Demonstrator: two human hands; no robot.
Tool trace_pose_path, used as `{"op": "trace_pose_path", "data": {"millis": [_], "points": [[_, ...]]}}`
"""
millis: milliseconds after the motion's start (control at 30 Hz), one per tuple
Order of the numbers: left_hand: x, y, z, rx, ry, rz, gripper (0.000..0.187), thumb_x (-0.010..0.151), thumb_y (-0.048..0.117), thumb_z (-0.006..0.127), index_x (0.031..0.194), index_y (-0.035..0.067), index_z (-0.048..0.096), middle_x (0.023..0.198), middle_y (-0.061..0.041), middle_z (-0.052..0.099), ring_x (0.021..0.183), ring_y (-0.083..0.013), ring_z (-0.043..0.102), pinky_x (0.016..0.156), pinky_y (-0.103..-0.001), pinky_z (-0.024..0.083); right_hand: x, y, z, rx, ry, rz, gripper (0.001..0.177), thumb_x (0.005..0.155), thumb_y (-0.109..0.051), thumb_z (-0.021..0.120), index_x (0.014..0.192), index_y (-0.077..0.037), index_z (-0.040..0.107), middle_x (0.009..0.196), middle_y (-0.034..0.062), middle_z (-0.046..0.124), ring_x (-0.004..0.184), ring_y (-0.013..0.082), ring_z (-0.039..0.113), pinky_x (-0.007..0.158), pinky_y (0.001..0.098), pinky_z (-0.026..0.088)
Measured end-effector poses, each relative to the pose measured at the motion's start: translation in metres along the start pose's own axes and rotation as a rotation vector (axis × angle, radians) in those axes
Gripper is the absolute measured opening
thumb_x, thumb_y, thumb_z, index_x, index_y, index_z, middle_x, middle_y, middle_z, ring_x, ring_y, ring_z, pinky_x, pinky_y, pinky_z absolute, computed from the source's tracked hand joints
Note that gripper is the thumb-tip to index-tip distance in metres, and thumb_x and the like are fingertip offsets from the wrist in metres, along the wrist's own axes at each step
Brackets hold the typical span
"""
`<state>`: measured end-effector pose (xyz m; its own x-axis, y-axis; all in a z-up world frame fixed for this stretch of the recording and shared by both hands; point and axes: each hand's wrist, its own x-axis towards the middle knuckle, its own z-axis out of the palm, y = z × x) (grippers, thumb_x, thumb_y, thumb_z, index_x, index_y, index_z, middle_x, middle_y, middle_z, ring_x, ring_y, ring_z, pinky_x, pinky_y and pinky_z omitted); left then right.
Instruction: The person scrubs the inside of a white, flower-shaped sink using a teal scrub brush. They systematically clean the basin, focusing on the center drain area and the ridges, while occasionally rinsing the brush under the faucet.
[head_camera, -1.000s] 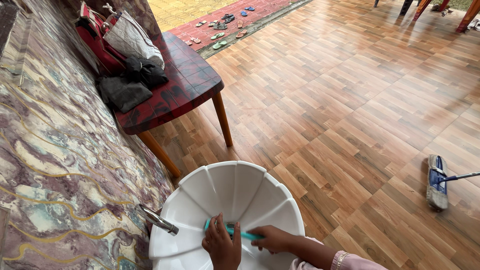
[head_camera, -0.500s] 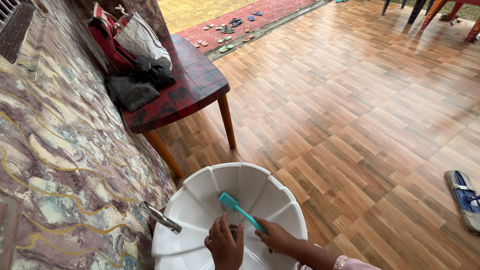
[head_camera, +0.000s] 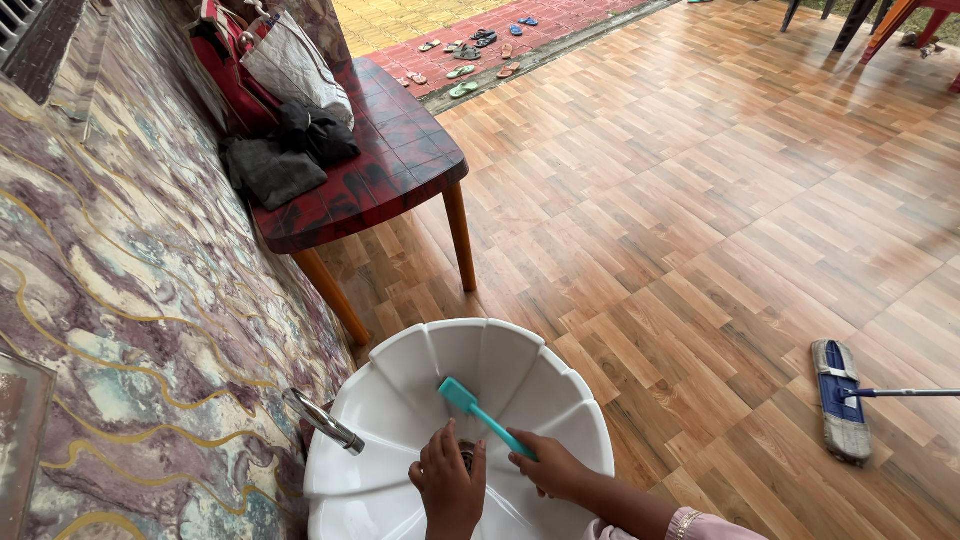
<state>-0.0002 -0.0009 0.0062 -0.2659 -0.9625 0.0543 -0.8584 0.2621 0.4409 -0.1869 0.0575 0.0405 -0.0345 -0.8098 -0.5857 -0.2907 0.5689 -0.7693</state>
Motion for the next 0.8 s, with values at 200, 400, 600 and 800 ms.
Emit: {"op": "trace_pose_path", "data": {"millis": [200, 400, 600, 800], "points": [[-0.001, -0.002, -0.003, 0.010, 0.038, 0.024, 0.065, 0.096, 0.050, 0.053, 0.144, 0.009, 0.042, 0.138, -0.011, 0.054, 0.131, -0.0264, 0.047, 0.108, -0.053, 0.024, -0.007, -0.004, -0.001, -0.195, -0.172, -0.153, 0.057, 0.099, -0.024, 0.069, 0.153, -0.015, 0.050, 0.101, 0.0023, 0.065, 0.058, 0.0117, 0.065, 0.053, 0.0295, 0.057], [-0.001, 0.001, -0.009, -0.033, 0.013, -0.007, 0.064, 0.096, 0.048, 0.054, 0.144, 0.008, 0.042, 0.138, -0.010, 0.055, 0.130, -0.0258, 0.049, 0.108, -0.053, 0.026, -0.016, -0.015, -0.003, -0.118, -0.074, -0.044, 0.058, 0.102, -0.022, 0.060, 0.158, -0.022, 0.043, 0.088, 0.0113, 0.071, 0.055, 0.0126, 0.063, 0.052, 0.0299, 0.055], [-0.002, -0.003, -0.006, -0.043, 0.105, -0.006, 0.061, 0.097, 0.047, 0.054, 0.143, 0.008, 0.045, 0.137, -0.011, 0.057, 0.126, -0.0280, 0.052, 0.107, -0.055, 0.028, 0.004, 0.005, 0.003, -0.059, -0.100, -0.043, 0.058, 0.099, -0.020, 0.065, 0.155, -0.016, 0.049, 0.096, 0.0079, 0.075, 0.058, 0.0120, 0.071, 0.056, 0.0286, 0.062], [0.000, -0.011, 0.002, -0.025, 0.166, -0.032, 0.059, 0.099, 0.046, 0.055, 0.141, 0.007, 0.048, 0.133, -0.013, 0.059, 0.122, -0.0306, 0.054, 0.105, -0.056, 0.029, 0.008, 0.014, 0.003, -0.199, -0.251, -0.046, 0.058, 0.100, -0.020, 0.065, 0.155, -0.017, 0.047, 0.102, 0.0052, 0.071, 0.060, 0.0122, 0.072, 0.056, 0.0286, 0.063]]}}
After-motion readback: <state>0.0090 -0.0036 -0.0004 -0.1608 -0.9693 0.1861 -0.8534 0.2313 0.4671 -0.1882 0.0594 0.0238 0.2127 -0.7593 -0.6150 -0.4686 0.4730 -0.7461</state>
